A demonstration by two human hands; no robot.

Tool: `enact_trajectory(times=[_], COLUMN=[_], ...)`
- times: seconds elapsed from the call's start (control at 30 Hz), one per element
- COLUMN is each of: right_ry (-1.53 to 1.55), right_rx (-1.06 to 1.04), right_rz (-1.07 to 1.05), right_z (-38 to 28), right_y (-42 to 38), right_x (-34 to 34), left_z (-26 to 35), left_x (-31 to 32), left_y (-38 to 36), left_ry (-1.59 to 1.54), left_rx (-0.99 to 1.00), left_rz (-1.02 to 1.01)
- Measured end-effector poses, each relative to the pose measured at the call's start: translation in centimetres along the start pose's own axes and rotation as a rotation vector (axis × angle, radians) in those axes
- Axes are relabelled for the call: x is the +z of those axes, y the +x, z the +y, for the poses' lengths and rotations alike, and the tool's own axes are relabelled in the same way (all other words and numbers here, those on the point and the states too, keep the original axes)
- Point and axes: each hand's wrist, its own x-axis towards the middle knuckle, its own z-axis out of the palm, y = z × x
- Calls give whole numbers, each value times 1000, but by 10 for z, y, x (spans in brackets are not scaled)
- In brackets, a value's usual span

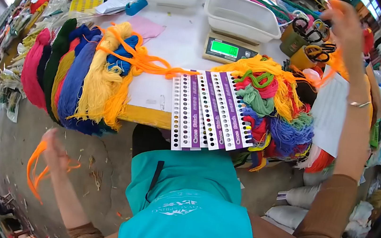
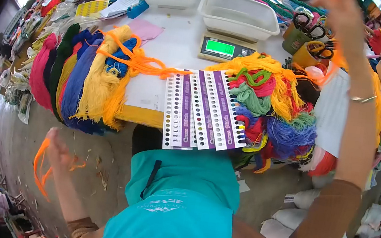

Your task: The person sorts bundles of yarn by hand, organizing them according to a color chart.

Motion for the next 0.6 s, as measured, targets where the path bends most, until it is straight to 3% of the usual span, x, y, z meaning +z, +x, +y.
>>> enact_trajectory(times=[0.03, 0.07, 0.1, 0.2, 0.27, 0.4, 0.57, 0.6], right_ry=[-47, 104, 254, 498, 562, 752, 805, 755], right_rx=[-88, -94, -85, 294, 290, 388, 506, 444], right_rz=[-204, -313, -425, -774, -856, -893, -842, -746], right_z=[-26, -22, -18, -32, -36, -38, -31, -26], right_y=[-26, -48, -69, -122, -140, -153, -157, -161], right_x=[41, 73, 105, 163, 186, 200, 201, 206], left_z=[-8, -13, -14, -20, -22, -23, -42, -46], left_x=[33, 64, 98, 190, 240, 310, 334, 338], left_y=[-14, -29, -52, -99, -118, -134, -126, -125], left_ry=[-197, -391, -506, -683, -537, -72, -52, -25], left_rx=[-107, -215, -317, -467, -567, -444, -513, -493], left_rz=[-277, -555, -683, -1042, -1129, -1230, -1271, -1216])
